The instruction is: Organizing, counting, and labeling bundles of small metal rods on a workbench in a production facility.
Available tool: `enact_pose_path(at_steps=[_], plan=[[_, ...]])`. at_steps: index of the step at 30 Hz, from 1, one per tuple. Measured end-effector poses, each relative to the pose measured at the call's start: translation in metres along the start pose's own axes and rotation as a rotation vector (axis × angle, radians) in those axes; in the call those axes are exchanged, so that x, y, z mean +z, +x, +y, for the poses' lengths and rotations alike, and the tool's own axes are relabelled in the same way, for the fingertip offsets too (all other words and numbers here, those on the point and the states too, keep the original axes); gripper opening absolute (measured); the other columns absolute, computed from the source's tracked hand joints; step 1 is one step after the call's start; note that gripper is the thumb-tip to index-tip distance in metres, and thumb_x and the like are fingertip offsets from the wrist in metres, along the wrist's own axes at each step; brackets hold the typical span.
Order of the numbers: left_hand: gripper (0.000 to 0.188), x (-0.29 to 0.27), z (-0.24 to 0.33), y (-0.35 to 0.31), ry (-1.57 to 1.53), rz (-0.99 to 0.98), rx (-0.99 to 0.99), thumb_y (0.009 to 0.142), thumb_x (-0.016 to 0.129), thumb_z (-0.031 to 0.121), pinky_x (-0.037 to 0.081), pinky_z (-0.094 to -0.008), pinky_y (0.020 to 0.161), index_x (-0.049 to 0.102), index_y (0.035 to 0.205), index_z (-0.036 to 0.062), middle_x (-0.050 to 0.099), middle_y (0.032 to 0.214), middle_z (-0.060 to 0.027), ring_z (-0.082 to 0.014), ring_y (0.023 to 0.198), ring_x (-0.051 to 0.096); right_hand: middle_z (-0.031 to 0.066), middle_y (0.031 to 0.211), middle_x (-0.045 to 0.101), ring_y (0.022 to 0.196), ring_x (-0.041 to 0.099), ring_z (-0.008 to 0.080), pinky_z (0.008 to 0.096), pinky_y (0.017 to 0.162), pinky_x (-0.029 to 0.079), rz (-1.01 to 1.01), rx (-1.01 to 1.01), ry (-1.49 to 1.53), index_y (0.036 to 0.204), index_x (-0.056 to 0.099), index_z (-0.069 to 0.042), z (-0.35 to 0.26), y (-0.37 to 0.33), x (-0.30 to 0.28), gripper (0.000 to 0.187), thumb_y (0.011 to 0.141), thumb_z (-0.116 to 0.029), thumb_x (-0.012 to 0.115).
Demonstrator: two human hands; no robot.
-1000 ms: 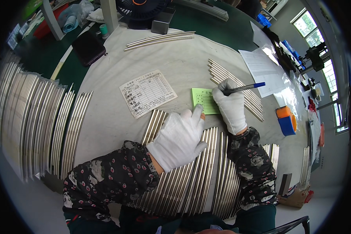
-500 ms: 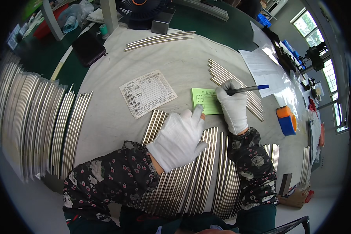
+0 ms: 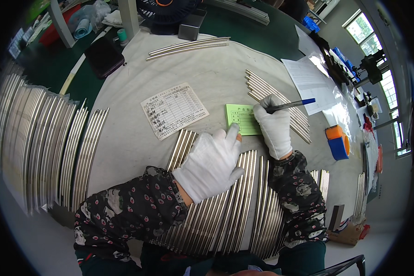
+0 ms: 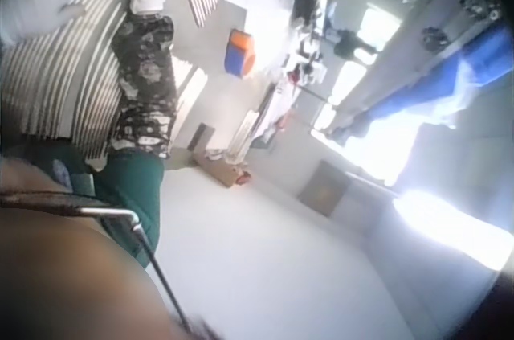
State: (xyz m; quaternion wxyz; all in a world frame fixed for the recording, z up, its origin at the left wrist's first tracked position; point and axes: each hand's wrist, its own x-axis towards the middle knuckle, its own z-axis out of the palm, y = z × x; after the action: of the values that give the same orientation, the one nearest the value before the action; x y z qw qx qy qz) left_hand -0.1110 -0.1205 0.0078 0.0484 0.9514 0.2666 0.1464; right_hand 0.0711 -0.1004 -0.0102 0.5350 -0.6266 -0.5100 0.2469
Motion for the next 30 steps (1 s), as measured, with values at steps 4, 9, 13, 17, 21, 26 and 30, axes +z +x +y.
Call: enact_pose_path(at_steps=[4,9,13,17,21,26,30], plan=[[0.058,0.001,-0.001,-0.001,0.006,-0.013,-0.003,0.069,0.066,0.036,0.041,-0.0302,0.055,0.053,0.106,-0.0066,0.049,0.116,-0.0169,-0.0185,0.072,0.048,-0.0030,0.060,0.045,0.056,0.037,0.0037,0.0203,0.051,0.035,0.033,0.006,0.111,0.067,0.049,-0.003,0.003,0.001,0.002,0.010,0.074,0.001,0.055],[0.058,0.002,-0.001,0.000,0.016,0.010,0.000,0.069,0.066,0.036,0.041,-0.0302,0.056,0.053,0.105,-0.0063,0.049,0.116,-0.0157,-0.0185,0.073,0.047,-0.0030,0.059,0.044,0.056,0.037,0.0034,0.0203,0.050,0.035,0.037,-0.048,0.028,0.067,0.049,-0.003,0.007,0.003,0.001,0.010,0.073,0.003,0.054],[0.057,0.003,0.000,0.000,0.023,0.019,0.000,0.069,0.066,0.036,0.042,-0.0303,0.056,0.053,0.105,-0.0063,0.049,0.116,-0.0155,-0.0185,0.073,0.047,-0.0033,0.059,0.044,0.056,0.037,0.0034,0.0203,0.050,0.034,0.021,-0.013,-0.031,0.067,0.049,-0.003,0.002,0.002,-0.001,0.010,0.073,0.003,0.054],[0.057,-0.001,-0.001,0.000,0.004,0.004,-0.005,0.069,0.066,0.036,0.042,-0.0305,0.056,0.053,0.105,-0.0065,0.049,0.115,-0.0154,-0.0186,0.072,0.047,-0.0038,0.060,0.044,0.056,0.037,0.0033,0.0205,0.050,0.034,0.080,-0.044,0.076,0.066,0.048,-0.003,-0.005,0.001,0.000,0.011,0.072,0.003,0.055],[0.056,0.003,-0.001,0.000,-0.001,0.023,0.001,0.069,0.066,0.036,0.042,-0.0307,0.055,0.053,0.104,-0.0068,0.050,0.114,-0.0159,-0.0188,0.072,0.047,-0.0042,0.060,0.044,0.055,0.037,0.0029,0.0205,0.051,0.035,0.045,-0.105,0.103,0.065,0.047,-0.004,-0.005,-0.004,0.006,0.015,0.072,0.004,0.057],[0.057,0.003,-0.002,-0.002,-0.013,0.032,0.004,0.069,0.066,0.035,0.042,-0.0310,0.055,0.053,0.104,-0.0074,0.049,0.114,-0.0166,-0.0193,0.072,0.047,-0.0038,0.059,0.046,0.055,0.038,0.0030,0.0205,0.051,0.035,-0.040,-0.020,0.098,0.065,0.047,-0.004,-0.004,-0.004,0.009,0.015,0.072,0.002,0.058],[0.057,0.003,-0.001,-0.001,-0.009,0.035,-0.001,0.069,0.066,0.035,0.042,-0.0314,0.056,0.052,0.104,-0.0078,0.049,0.114,-0.0168,-0.0198,0.073,0.048,-0.0032,0.059,0.047,0.055,0.038,0.0031,0.0204,0.050,0.035,-0.058,-0.056,0.077,0.066,0.049,-0.003,-0.005,-0.005,0.009,0.012,0.073,0.002,0.058]])
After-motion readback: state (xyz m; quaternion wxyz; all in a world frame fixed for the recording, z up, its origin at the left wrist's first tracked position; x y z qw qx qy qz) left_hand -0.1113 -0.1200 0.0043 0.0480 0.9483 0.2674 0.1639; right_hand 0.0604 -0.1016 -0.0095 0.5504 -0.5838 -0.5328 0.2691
